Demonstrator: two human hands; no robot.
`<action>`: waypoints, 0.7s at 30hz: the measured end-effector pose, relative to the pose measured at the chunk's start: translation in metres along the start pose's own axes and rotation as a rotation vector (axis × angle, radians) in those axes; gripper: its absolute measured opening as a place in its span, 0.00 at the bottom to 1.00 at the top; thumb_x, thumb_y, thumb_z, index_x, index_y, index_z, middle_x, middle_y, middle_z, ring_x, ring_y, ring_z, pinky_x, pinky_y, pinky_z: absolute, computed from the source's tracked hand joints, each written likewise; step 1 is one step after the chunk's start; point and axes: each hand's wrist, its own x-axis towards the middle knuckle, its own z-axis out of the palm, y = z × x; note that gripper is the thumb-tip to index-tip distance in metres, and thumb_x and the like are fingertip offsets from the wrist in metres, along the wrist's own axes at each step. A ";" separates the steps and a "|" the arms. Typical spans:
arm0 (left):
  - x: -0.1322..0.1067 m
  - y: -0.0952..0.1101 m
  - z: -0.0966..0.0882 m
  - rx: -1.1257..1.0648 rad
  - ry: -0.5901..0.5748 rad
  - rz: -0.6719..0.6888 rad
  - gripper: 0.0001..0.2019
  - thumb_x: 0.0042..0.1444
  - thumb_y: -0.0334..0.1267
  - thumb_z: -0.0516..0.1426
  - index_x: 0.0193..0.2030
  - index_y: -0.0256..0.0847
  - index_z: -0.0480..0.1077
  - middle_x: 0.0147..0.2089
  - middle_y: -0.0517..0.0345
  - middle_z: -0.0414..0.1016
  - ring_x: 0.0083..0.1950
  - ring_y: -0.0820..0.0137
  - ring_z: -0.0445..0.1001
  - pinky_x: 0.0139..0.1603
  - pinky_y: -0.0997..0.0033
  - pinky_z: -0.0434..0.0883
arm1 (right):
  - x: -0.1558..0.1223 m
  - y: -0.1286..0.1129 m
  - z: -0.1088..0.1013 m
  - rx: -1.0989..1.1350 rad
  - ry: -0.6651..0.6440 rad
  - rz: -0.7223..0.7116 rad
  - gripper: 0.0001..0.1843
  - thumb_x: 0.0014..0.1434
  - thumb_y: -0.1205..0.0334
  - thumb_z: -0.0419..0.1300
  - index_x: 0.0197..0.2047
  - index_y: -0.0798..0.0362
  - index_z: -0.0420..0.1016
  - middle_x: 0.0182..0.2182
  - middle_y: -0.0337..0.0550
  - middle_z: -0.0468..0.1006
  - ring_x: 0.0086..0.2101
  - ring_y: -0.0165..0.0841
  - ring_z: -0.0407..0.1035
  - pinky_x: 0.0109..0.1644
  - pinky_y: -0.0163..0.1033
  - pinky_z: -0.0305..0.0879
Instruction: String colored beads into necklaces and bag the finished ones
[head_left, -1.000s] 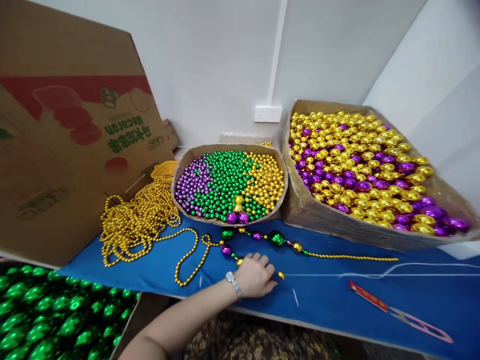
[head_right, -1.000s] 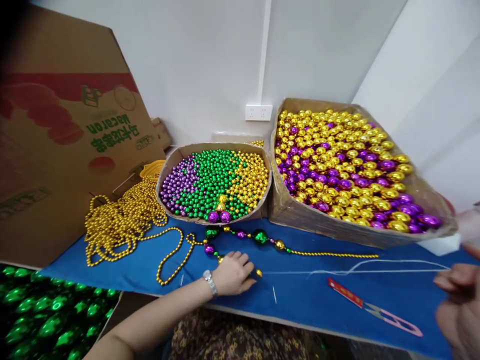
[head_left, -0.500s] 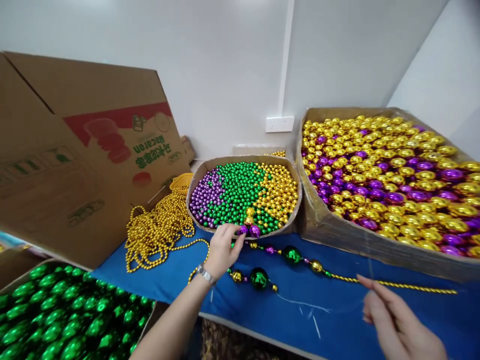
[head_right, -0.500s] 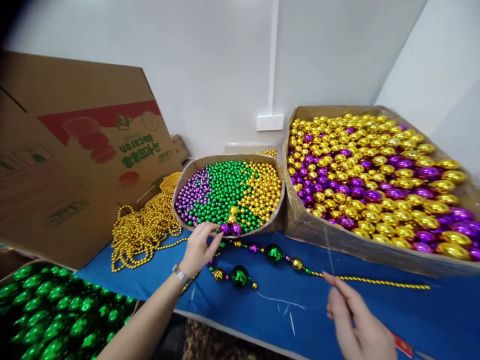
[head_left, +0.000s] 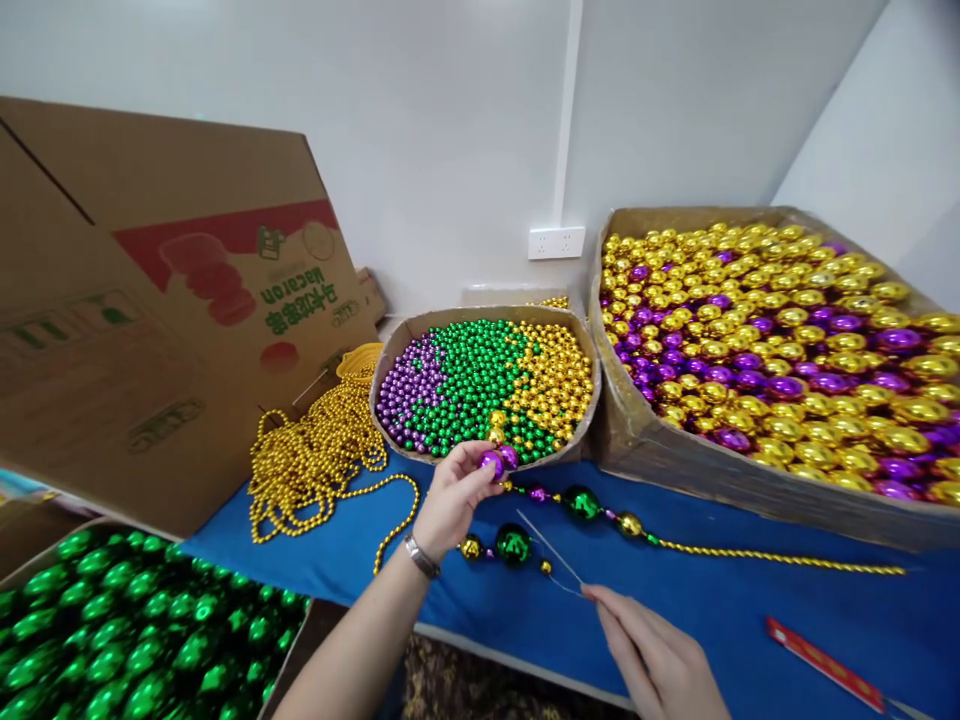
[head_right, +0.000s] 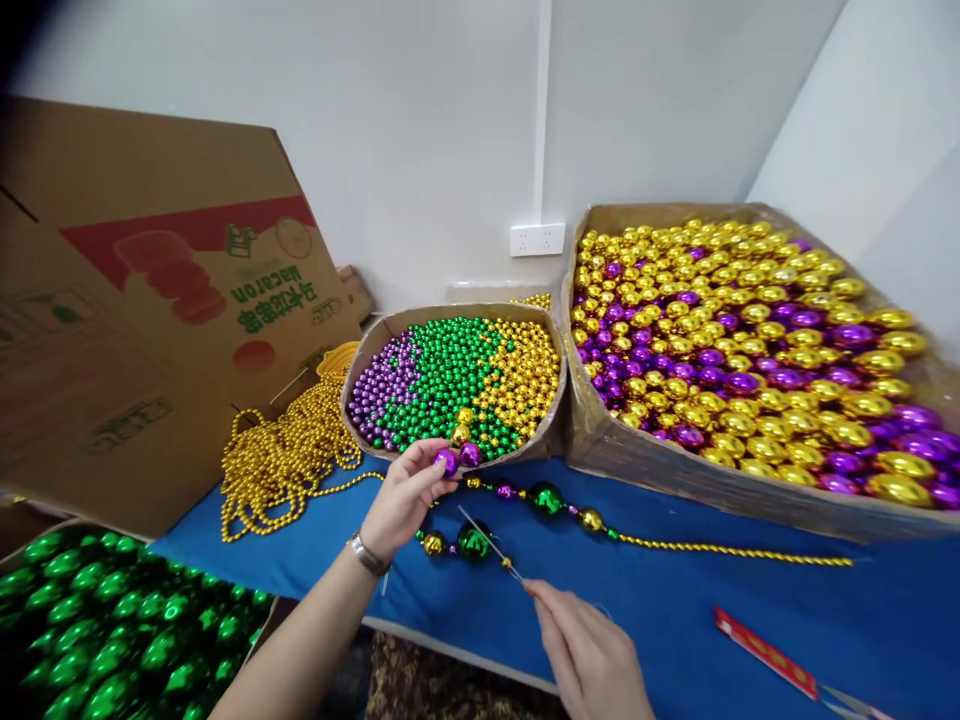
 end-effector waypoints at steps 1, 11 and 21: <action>-0.004 0.001 0.004 -0.152 -0.017 -0.065 0.14 0.53 0.40 0.59 0.46 0.40 0.66 0.42 0.55 0.72 0.39 0.69 0.74 0.39 0.67 0.72 | 0.000 -0.001 0.003 -0.006 -0.007 -0.015 0.14 0.63 0.62 0.50 0.48 0.51 0.73 0.39 0.44 0.81 0.36 0.33 0.77 0.38 0.31 0.73; -0.013 0.003 0.014 -0.513 -0.014 -0.178 0.13 0.51 0.35 0.61 0.45 0.38 0.69 0.38 0.57 0.74 0.38 0.68 0.77 0.39 0.72 0.73 | 0.003 0.000 0.000 -0.121 0.044 -0.052 0.14 0.63 0.64 0.50 0.48 0.53 0.72 0.38 0.44 0.81 0.36 0.33 0.77 0.38 0.33 0.74; -0.027 -0.009 0.014 -0.614 -0.027 -0.240 0.10 0.51 0.33 0.61 0.40 0.37 0.68 0.38 0.54 0.75 0.44 0.63 0.76 0.45 0.67 0.72 | 0.003 -0.003 0.004 -0.106 0.040 -0.119 0.14 0.63 0.67 0.49 0.48 0.55 0.72 0.37 0.44 0.81 0.35 0.31 0.77 0.36 0.30 0.73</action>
